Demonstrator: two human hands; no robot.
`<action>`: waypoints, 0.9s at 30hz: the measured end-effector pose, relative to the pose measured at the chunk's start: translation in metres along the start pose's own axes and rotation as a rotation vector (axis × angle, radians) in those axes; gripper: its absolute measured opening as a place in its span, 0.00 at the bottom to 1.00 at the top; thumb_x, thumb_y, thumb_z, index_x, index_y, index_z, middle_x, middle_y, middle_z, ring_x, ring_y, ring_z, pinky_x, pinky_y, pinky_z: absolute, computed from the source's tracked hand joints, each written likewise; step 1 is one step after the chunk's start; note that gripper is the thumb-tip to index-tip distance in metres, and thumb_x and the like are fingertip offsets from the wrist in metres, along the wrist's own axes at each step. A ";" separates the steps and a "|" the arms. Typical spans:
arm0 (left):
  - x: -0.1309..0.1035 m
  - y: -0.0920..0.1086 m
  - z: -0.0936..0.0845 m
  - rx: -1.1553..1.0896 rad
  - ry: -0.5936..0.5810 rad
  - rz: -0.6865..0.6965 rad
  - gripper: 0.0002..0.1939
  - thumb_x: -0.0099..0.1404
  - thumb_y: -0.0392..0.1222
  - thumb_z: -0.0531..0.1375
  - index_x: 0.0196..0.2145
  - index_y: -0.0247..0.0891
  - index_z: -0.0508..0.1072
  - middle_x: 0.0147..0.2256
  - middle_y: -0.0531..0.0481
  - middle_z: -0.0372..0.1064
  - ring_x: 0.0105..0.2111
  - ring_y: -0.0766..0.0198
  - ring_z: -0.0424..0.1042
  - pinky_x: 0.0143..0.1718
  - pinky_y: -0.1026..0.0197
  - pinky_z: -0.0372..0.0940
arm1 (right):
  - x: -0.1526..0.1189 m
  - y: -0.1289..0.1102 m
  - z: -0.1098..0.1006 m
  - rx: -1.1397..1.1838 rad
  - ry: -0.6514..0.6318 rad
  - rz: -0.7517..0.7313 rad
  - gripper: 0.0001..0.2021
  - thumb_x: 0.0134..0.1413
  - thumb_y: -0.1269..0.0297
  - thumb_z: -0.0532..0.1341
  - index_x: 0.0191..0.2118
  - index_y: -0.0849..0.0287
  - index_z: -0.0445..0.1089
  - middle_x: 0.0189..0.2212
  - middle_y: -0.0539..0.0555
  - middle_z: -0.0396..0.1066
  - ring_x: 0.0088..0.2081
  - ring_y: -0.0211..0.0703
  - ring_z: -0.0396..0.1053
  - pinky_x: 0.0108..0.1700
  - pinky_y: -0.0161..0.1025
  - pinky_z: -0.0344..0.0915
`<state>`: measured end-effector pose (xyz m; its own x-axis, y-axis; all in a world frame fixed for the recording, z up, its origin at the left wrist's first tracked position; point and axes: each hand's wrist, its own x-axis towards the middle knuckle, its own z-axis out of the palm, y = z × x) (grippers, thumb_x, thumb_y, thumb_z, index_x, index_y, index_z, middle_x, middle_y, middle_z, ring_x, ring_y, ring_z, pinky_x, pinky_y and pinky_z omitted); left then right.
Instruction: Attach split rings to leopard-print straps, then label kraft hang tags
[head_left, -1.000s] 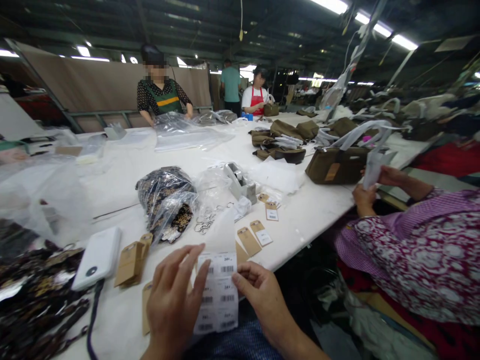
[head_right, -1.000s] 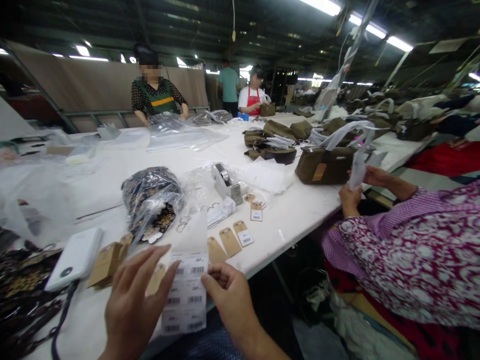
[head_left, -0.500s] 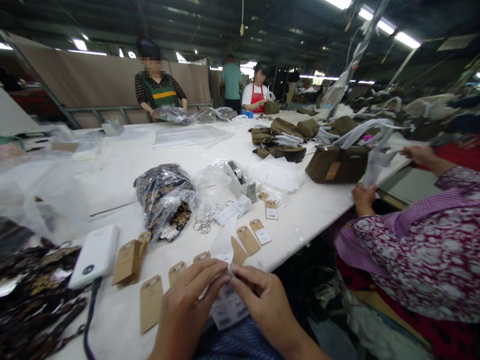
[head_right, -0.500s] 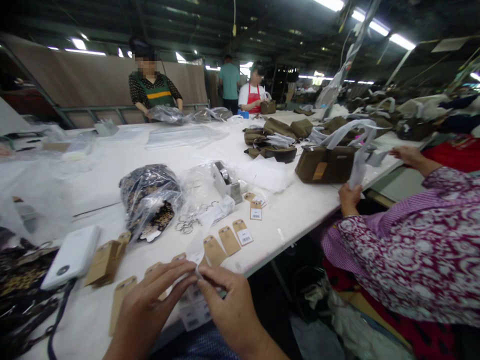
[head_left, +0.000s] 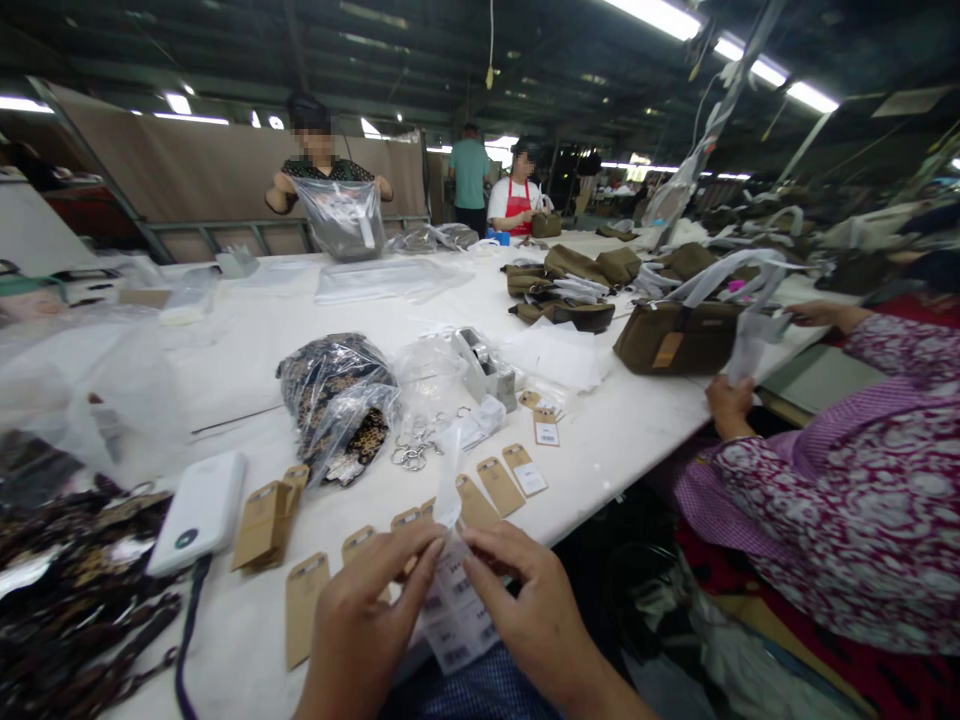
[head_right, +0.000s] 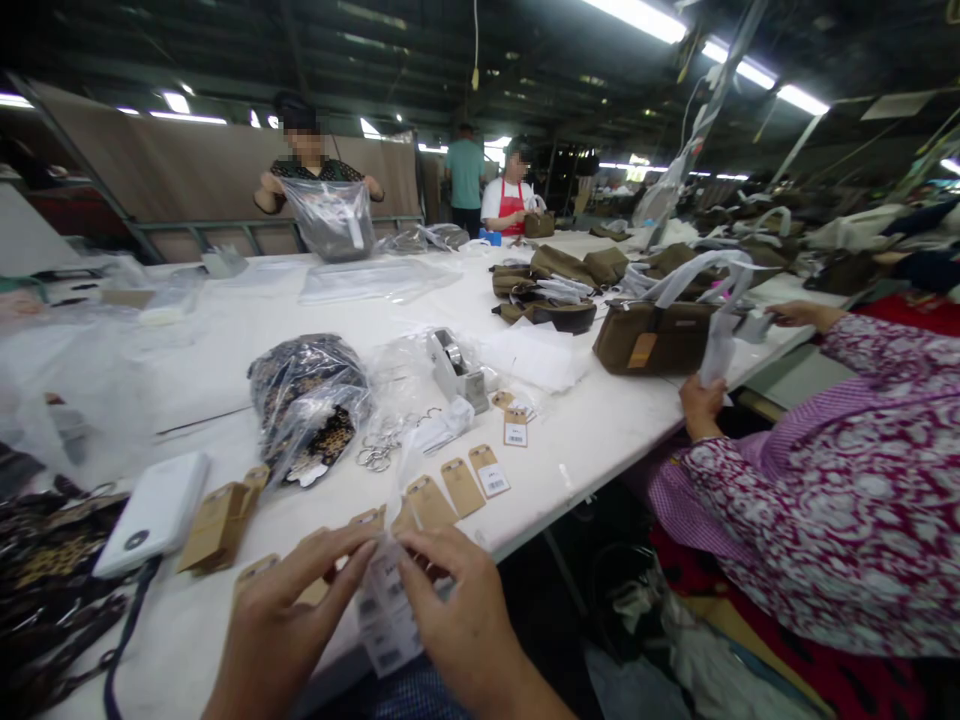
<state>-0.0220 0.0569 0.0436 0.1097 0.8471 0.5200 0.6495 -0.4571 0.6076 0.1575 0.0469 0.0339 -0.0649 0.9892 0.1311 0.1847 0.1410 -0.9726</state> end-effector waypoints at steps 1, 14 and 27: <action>0.001 -0.002 -0.002 -0.055 0.001 -0.119 0.08 0.63 0.46 0.63 0.36 0.43 0.81 0.36 0.50 0.81 0.28 0.62 0.78 0.28 0.64 0.72 | 0.003 0.000 0.001 0.025 -0.005 0.025 0.10 0.58 0.64 0.64 0.44 0.55 0.80 0.38 0.56 0.77 0.38 0.48 0.74 0.41 0.40 0.71; 0.005 -0.051 -0.038 -0.231 0.330 -0.490 0.14 0.62 0.51 0.64 0.40 0.40 0.80 0.42 0.47 0.80 0.40 0.53 0.80 0.46 0.50 0.75 | 0.116 0.022 0.037 0.429 -0.036 0.184 0.18 0.49 0.55 0.67 0.43 0.61 0.77 0.33 0.54 0.78 0.33 0.44 0.73 0.36 0.40 0.69; -0.003 -0.065 -0.030 0.214 0.175 0.256 0.19 0.66 0.29 0.58 0.52 0.41 0.74 0.50 0.45 0.76 0.46 0.58 0.78 0.50 0.61 0.73 | 0.096 -0.010 0.044 0.150 -0.089 0.012 0.14 0.56 0.58 0.63 0.47 0.57 0.70 0.39 0.56 0.75 0.41 0.47 0.72 0.39 0.40 0.66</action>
<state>-0.0868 0.0760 0.0203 0.1707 0.6454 0.7445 0.7626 -0.5650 0.3150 0.1067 0.1384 0.0475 -0.1518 0.9825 0.1084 0.0384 0.1154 -0.9926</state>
